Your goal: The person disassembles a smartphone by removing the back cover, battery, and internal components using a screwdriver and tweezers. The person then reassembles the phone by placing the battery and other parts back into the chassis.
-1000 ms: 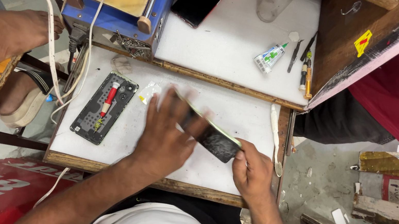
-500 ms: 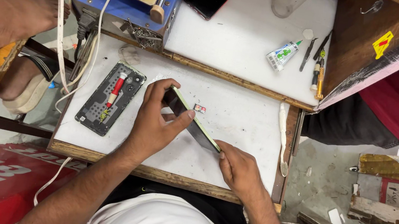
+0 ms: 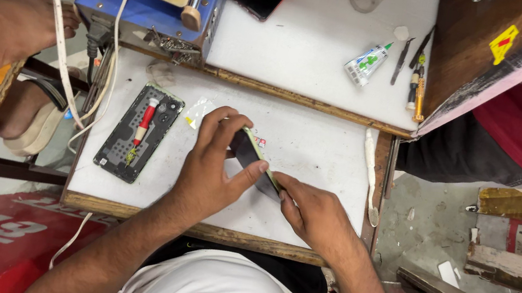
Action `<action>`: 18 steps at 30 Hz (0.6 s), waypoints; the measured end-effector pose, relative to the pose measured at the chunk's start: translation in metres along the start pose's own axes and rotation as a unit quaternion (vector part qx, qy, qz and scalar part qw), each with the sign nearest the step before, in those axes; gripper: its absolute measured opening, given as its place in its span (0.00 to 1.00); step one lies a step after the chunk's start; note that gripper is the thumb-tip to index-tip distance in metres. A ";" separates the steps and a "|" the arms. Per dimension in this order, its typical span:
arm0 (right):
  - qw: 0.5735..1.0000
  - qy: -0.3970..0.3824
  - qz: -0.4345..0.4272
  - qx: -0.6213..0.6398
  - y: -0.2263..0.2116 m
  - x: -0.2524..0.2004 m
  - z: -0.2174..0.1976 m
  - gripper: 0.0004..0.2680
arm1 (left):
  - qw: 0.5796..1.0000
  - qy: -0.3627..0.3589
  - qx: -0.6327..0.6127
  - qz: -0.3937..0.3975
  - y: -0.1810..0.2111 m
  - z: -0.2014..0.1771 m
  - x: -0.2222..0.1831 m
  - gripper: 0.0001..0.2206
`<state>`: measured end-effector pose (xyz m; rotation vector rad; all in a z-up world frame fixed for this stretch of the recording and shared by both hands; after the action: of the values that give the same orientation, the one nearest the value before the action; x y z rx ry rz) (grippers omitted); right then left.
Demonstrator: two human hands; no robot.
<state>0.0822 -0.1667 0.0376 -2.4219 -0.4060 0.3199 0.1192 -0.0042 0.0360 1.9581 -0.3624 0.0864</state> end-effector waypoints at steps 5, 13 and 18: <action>0.998 0.012 0.012 -0.056 -0.002 0.008 0.004 0.11 | 1.000 -0.015 0.001 0.016 0.005 -0.001 -0.002 0.29; 0.998 0.062 0.015 -0.024 -0.006 0.002 -0.004 0.10 | 0.999 -0.026 0.012 0.019 0.003 0.001 -0.005 0.31; 0.981 0.165 -0.096 -0.035 -0.042 -0.002 -0.031 0.13 | 0.997 -0.035 0.034 0.060 0.022 0.003 -0.009 0.38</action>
<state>0.0815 -0.1541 0.0884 -2.4204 -0.5022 -0.1812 0.1043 -0.0126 0.0524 2.0096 -0.5292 0.1082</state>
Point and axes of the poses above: each hand's wrist, its own x-axis towards the middle knuckle, its own z-axis out of the palm, y = z × x, the point moved 10 cm from there along x, towards the middle knuckle, and after that the axes turned 4 degrees about z, right-handed, at the moved point
